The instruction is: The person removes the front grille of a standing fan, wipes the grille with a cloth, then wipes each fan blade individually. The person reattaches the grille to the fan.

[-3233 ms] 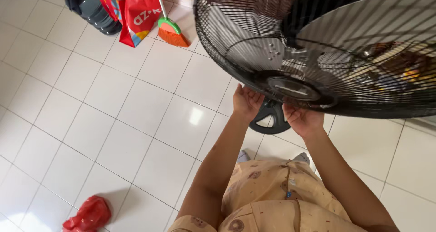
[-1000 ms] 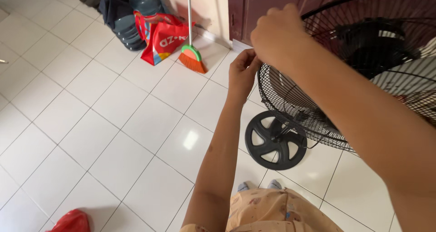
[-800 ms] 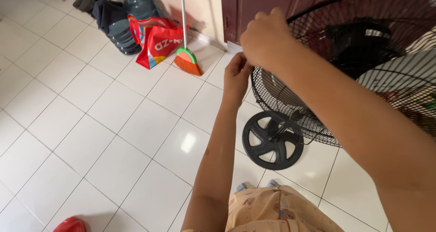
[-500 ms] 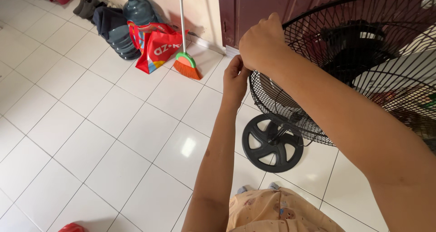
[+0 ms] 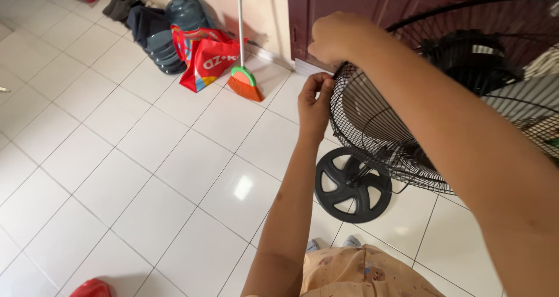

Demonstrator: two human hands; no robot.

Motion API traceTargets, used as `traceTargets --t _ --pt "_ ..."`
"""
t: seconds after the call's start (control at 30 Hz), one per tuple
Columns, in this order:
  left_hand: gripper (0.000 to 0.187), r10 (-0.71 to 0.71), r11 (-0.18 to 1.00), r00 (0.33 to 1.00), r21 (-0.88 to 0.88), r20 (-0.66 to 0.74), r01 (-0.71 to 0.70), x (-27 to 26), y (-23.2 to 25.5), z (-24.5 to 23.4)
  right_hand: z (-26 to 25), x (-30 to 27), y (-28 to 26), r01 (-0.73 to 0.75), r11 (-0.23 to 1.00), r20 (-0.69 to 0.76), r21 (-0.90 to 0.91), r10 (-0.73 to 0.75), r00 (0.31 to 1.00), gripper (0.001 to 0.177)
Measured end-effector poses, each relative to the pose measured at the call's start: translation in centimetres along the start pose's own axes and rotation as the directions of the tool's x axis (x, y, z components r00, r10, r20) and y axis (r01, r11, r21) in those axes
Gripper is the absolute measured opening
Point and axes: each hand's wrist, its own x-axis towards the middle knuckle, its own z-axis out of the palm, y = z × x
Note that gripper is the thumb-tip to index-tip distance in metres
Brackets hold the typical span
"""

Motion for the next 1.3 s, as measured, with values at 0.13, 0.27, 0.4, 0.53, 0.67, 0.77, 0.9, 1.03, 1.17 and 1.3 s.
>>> traceTargets --t 0.13,0.27,0.4,0.53,0.67,0.77,0.9,1.03,1.17,1.3 --pt "0.017 0.036 0.988 0.996 0.154 -0.085 -0.022 -0.3 1.1 0.4 -2.2 -1.4 -0.1 0.018 0.999 0.108 0.027 -0.021 0.994 0.019" --pt "0.021 0.098 0.956 0.976 0.291 -0.192 -0.039 -1.5 3.4 1.0 -5.4 -8.7 1.2 0.470 0.843 -0.566 -0.261 -0.528 0.633 0.018" --pt "0.038 0.026 0.979 0.991 0.202 -0.135 0.001 -3.5 5.0 1.1 -3.1 -20.6 6.7 0.480 0.873 -0.799 0.083 -0.230 0.556 0.029" --pt "0.051 0.106 0.926 0.994 0.365 -0.021 -0.091 -4.6 5.9 0.8 4.8 -29.5 14.2 0.348 0.637 -0.718 0.687 0.526 0.456 0.035" --pt "0.054 0.111 0.921 0.994 0.374 0.007 -0.105 -5.6 6.1 1.5 11.1 -33.8 20.3 0.390 0.316 -0.473 0.865 0.775 0.420 0.043" --pt "0.056 0.097 0.926 0.995 0.369 -0.026 -0.080 -5.8 6.3 2.4 12.7 -34.7 22.1 0.407 0.233 -0.417 0.883 0.787 0.455 0.051" --pt "0.055 0.105 0.922 0.993 0.380 -0.059 -0.075 -5.9 6.8 2.6 12.3 -34.6 20.8 0.332 0.490 -0.592 0.806 0.680 0.432 0.058" --pt "0.053 0.044 0.957 0.993 0.290 -0.108 -0.011 -5.9 7.9 2.9 11.4 -34.8 18.9 0.220 0.598 -0.636 0.770 0.700 0.325 0.047" --pt "0.052 0.056 0.967 0.992 0.253 -0.117 -0.025 -6.2 9.1 3.0 11.3 -35.1 19.3 0.147 0.687 -0.686 0.712 0.635 0.355 0.049" --pt "0.051 0.074 0.966 0.991 0.255 -0.113 -0.043 -6.5 9.9 3.2 10.7 -34.7 20.1 0.036 0.683 -0.649 0.729 0.674 0.352 0.058"
